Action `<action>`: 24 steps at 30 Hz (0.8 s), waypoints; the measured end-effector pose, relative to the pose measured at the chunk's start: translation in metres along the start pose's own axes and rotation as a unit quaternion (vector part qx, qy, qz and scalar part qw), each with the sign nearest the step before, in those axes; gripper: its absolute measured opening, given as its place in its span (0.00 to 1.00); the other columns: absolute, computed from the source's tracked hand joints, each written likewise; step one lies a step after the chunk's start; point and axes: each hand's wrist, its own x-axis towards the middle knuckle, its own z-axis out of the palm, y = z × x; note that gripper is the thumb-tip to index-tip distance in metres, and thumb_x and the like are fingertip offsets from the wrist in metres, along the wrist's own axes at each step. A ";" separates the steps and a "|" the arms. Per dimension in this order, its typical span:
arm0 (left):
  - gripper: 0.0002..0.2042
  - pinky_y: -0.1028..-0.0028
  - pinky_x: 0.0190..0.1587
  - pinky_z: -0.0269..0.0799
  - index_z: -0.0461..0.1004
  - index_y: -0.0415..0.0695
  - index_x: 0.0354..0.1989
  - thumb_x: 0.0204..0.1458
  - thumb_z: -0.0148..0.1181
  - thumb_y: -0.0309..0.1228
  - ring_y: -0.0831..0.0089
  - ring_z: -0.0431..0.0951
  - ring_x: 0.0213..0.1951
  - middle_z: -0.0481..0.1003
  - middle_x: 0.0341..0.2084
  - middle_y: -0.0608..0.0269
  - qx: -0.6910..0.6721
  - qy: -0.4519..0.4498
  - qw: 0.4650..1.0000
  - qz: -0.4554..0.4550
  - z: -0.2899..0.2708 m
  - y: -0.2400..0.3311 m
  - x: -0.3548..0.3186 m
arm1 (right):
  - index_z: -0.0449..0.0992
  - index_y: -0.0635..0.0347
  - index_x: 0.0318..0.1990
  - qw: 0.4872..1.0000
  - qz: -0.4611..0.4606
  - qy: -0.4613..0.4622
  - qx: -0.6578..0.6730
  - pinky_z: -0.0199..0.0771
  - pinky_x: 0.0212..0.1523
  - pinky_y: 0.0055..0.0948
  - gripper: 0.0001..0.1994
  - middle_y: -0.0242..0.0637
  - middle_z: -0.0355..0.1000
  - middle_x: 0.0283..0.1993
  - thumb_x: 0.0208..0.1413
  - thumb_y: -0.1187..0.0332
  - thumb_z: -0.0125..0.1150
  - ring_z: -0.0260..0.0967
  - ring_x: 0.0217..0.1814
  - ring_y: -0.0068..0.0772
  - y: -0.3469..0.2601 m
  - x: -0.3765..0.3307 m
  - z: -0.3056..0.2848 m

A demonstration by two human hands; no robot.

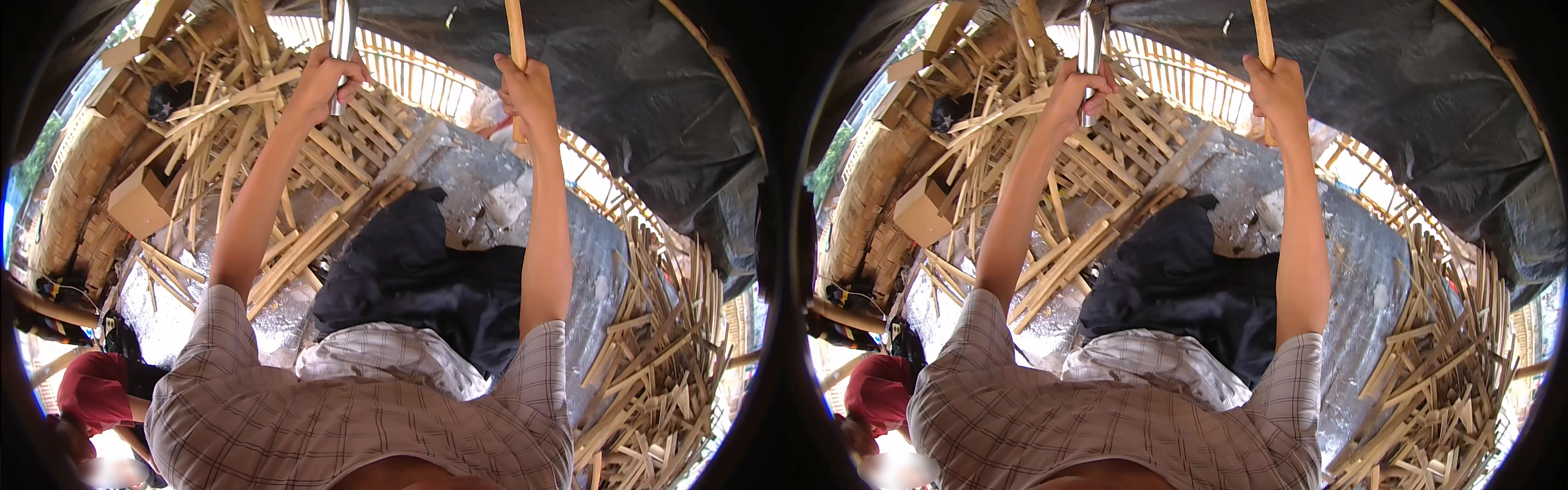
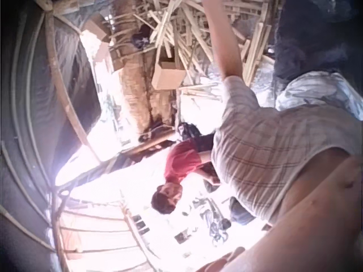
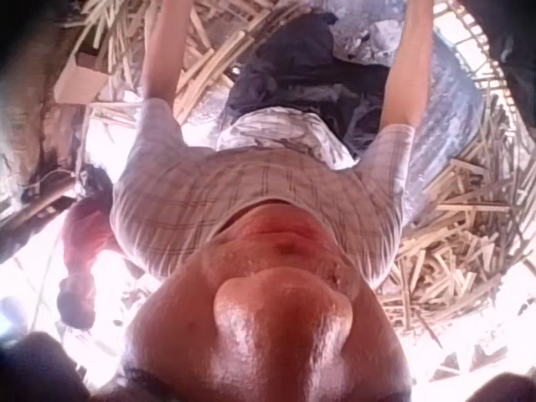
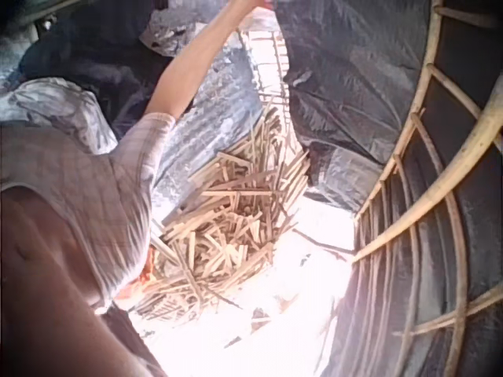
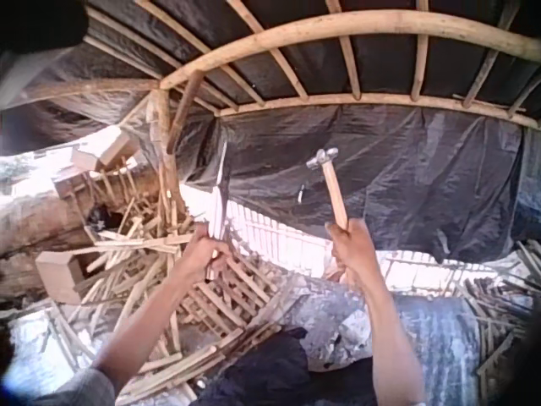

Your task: The person uses a hammer and a metal chisel to shape a piece of bamboo, striking the end of the chisel repeatedly while holding the wood against a stone block.

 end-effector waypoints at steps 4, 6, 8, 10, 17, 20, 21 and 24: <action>0.03 0.76 0.13 0.53 0.70 0.32 0.25 0.40 0.54 0.14 0.79 0.59 0.10 0.72 0.20 0.53 -0.010 0.006 1.000 0.029 -0.009 0.020 -0.005 | 0.63 0.58 0.19 0.999 -0.038 0.008 -0.004 0.49 0.12 0.27 0.21 0.26 0.56 0.13 0.62 0.62 0.61 0.51 0.11 0.18 -0.004 0.005 0.025; 0.03 0.76 0.12 0.53 0.70 0.32 0.25 0.40 0.54 0.14 0.78 0.59 0.10 0.72 0.20 0.52 -0.028 0.016 0.999 -0.002 -0.014 -0.002 -0.015 | 0.67 0.61 0.24 0.999 -0.027 0.010 -0.019 0.50 0.11 0.26 0.18 0.26 0.57 0.13 0.63 0.61 0.61 0.53 0.11 0.18 0.009 -0.012 0.040; 0.04 0.76 0.12 0.53 0.70 0.33 0.25 0.39 0.55 0.14 0.78 0.61 0.10 0.73 0.20 0.52 -0.018 0.008 0.999 -0.037 -0.006 -0.037 -0.026 | 0.69 0.63 0.27 0.997 -0.008 0.003 -0.073 0.54 0.11 0.27 0.16 0.26 0.59 0.14 0.63 0.62 0.61 0.56 0.11 0.19 0.043 -0.031 0.032; 0.04 0.76 0.11 0.53 0.70 0.33 0.25 0.39 0.55 0.15 0.77 0.62 0.10 0.72 0.19 0.52 -0.019 -0.006 0.997 -0.077 0.018 -0.083 -0.042 | 0.71 0.64 0.29 0.994 -0.021 0.025 -0.104 0.57 0.11 0.27 0.15 0.27 0.61 0.15 0.63 0.62 0.60 0.58 0.11 0.21 0.098 -0.057 0.014; 0.03 0.76 0.13 0.56 0.68 0.36 0.22 0.38 0.55 0.17 0.76 0.63 0.10 0.73 0.19 0.51 -0.073 -0.048 0.953 -0.288 0.059 -0.211 -0.141 | 0.72 0.73 0.26 0.976 0.124 0.065 -0.168 0.67 0.27 0.48 0.19 0.61 0.69 0.22 0.59 0.62 0.64 0.72 0.29 0.66 0.233 -0.209 -0.027; 0.03 0.77 0.13 0.56 0.69 0.35 0.23 0.39 0.55 0.16 0.77 0.62 0.10 0.71 0.17 0.54 -0.113 -0.104 0.929 -0.337 0.083 -0.217 -0.151 | 0.66 0.65 0.24 0.967 0.152 0.058 -0.195 0.59 0.10 0.29 0.19 0.30 0.61 0.15 0.64 0.63 0.61 0.61 0.10 0.24 0.256 -0.266 -0.057; 0.03 0.77 0.13 0.55 0.69 0.35 0.23 0.39 0.55 0.16 0.78 0.62 0.10 0.70 0.16 0.56 -0.126 -0.121 0.921 -0.349 0.089 -0.217 -0.153 | 0.68 0.68 0.24 0.959 0.178 0.073 -0.209 0.62 0.15 0.34 0.19 0.39 0.63 0.17 0.62 0.63 0.63 0.65 0.15 0.36 0.256 -0.273 -0.064; 0.04 0.78 0.16 0.58 0.70 0.36 0.25 0.44 0.59 0.18 0.80 0.63 0.12 0.67 0.15 0.62 -0.141 -0.210 0.895 -0.369 0.112 -0.222 -0.137 | 0.71 0.73 0.27 0.933 0.293 0.081 -0.191 0.70 0.20 0.40 0.20 0.52 0.70 0.18 0.60 0.62 0.65 0.75 0.19 0.49 0.239 -0.277 -0.072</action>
